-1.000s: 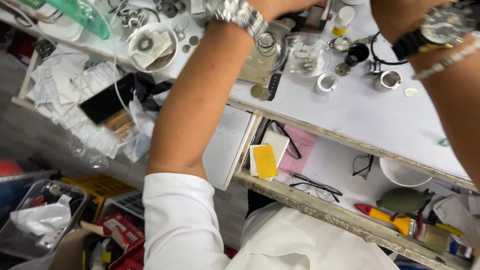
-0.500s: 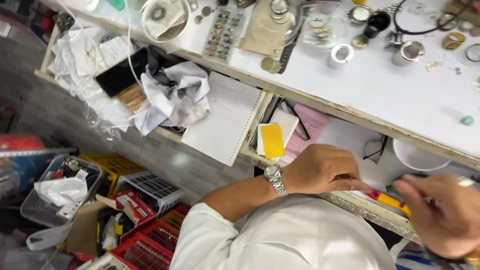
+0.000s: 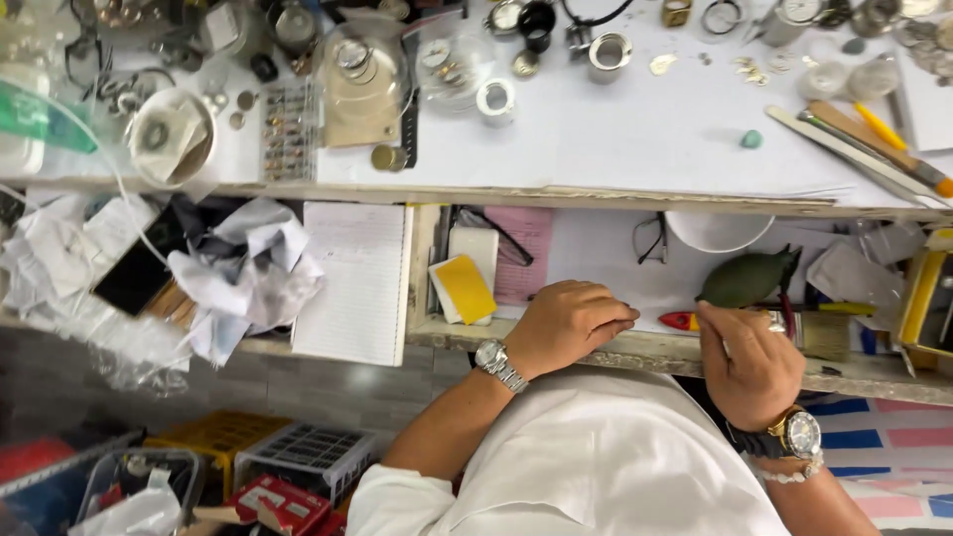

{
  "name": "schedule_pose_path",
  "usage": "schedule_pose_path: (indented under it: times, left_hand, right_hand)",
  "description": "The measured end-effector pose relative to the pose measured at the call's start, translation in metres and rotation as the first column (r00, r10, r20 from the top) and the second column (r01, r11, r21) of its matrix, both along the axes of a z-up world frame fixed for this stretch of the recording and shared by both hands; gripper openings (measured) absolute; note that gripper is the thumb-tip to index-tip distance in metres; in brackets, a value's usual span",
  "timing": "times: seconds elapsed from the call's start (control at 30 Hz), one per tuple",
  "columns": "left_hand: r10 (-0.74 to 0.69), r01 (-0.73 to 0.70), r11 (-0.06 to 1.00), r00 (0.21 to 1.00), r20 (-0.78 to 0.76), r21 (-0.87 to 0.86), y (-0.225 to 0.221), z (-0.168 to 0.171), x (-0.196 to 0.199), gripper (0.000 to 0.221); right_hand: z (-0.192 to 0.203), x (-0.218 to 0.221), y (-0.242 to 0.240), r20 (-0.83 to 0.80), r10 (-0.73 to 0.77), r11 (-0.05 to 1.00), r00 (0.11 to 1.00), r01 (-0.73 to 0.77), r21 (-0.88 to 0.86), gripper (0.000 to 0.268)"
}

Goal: A person performs precision repair on a wristwatch, using tweezers to manipulate small parts and adjusting the watch strap.

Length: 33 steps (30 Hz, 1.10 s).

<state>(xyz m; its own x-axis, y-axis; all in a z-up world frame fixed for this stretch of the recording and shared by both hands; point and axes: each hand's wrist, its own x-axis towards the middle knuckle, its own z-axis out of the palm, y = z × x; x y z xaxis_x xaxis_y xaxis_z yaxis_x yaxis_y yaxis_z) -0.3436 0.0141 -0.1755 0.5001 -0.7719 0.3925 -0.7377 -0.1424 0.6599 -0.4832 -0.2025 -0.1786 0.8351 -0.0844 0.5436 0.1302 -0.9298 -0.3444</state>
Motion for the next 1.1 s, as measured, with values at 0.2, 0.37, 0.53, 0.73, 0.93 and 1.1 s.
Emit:
schedule_pose_path:
  times: [0.2,0.37,0.53,0.73,0.93,1.1]
  left_hand:
    - [-0.039,0.04,0.999,0.996,-0.085,0.003,-0.001,0.022,0.004,0.024]
    - [-0.001,0.0,1.0,0.992,-0.125,-0.013,-0.003,0.023,0.005,0.03]
    - [0.021,-0.028,0.999,0.987,-0.161,-0.04,-0.005,0.022,0.006,0.026]
    - [0.037,-0.033,0.998,0.997,-0.073,0.051,-0.005,0.027,0.004,0.032]
    - [-0.041,0.041,0.997,0.999,0.006,-0.065,-0.021,0.062,0.017,0.024]
    - [0.146,-0.017,0.939,0.924,0.354,-0.342,-0.047,0.095,0.063,0.012]
  right_hand:
    - [-0.015,-0.012,-0.007,-0.043,-0.019,0.999,0.999,0.021,0.05,0.026]
    - [0.002,0.005,0.007,0.034,-0.08,0.997,0.996,0.08,-0.018,0.02]
    - [0.009,0.01,0.009,0.029,-0.106,0.994,0.994,0.106,0.002,0.017]
    - [0.007,0.006,0.006,-0.17,-0.102,0.995,0.98,0.099,-0.03,0.019]
    - [0.003,0.005,0.006,-0.232,-0.128,0.992,0.964,0.129,-0.011,0.018]
    - [0.005,0.008,0.007,-0.338,-0.151,0.985,0.929,0.171,0.03,0.016]
